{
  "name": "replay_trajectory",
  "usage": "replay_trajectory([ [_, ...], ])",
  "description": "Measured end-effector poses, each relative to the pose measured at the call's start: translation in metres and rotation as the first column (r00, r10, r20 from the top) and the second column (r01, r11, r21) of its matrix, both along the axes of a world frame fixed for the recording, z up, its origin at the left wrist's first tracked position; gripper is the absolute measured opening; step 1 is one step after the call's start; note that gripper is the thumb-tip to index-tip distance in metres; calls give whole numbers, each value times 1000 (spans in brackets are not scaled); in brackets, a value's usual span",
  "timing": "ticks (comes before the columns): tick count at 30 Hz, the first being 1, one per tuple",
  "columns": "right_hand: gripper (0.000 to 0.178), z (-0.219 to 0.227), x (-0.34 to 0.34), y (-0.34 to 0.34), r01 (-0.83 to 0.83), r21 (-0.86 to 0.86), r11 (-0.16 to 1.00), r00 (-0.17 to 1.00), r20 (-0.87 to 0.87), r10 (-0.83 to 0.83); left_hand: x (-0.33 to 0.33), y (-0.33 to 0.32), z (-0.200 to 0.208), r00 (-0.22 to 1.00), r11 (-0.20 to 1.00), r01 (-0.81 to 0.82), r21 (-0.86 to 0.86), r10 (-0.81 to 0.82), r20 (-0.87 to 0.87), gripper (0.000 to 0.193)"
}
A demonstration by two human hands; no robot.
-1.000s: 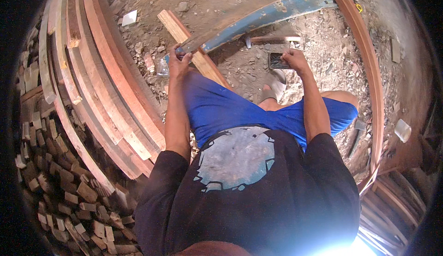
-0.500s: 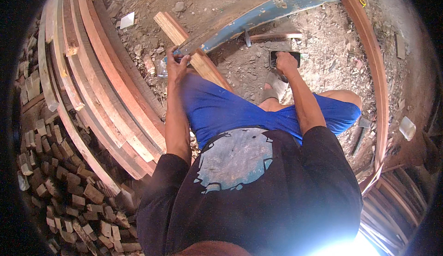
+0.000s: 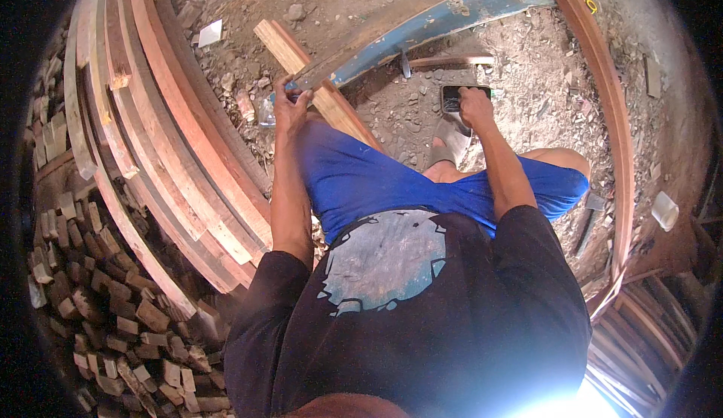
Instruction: The person measures a wooden plank with a tape measure, marks it with a chisel, and hammers the chisel to create a notch. The person then uses a hammer to drive nails into the plank to join it with another piece of wood.
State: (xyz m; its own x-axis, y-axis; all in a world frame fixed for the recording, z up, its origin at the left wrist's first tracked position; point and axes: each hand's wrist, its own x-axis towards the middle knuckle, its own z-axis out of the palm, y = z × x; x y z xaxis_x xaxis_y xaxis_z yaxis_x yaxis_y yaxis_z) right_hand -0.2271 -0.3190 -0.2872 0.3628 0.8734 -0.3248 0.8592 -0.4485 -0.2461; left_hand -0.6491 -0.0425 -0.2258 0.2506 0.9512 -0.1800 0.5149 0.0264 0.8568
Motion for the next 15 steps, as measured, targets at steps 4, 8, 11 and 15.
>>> replay_trajectory([
  [4,27,17,2,-4,36,5,999,999,22,-36,-11,1,-19,991,996,-39,-80,49,122,67],
  [8,35,33,0,9,71,-202,977,997,56,-61,-5,6,-18,1000,1000,-27,14,27,4,70],
  [11,35,43,-10,14,134,-251,959,990,70,-120,3,4,4,1000,998,-13,-63,13,5,73],
  [15,30,48,-10,27,166,-327,930,986,77,-149,4,5,27,979,971,99,216,-57,-195,79],
])
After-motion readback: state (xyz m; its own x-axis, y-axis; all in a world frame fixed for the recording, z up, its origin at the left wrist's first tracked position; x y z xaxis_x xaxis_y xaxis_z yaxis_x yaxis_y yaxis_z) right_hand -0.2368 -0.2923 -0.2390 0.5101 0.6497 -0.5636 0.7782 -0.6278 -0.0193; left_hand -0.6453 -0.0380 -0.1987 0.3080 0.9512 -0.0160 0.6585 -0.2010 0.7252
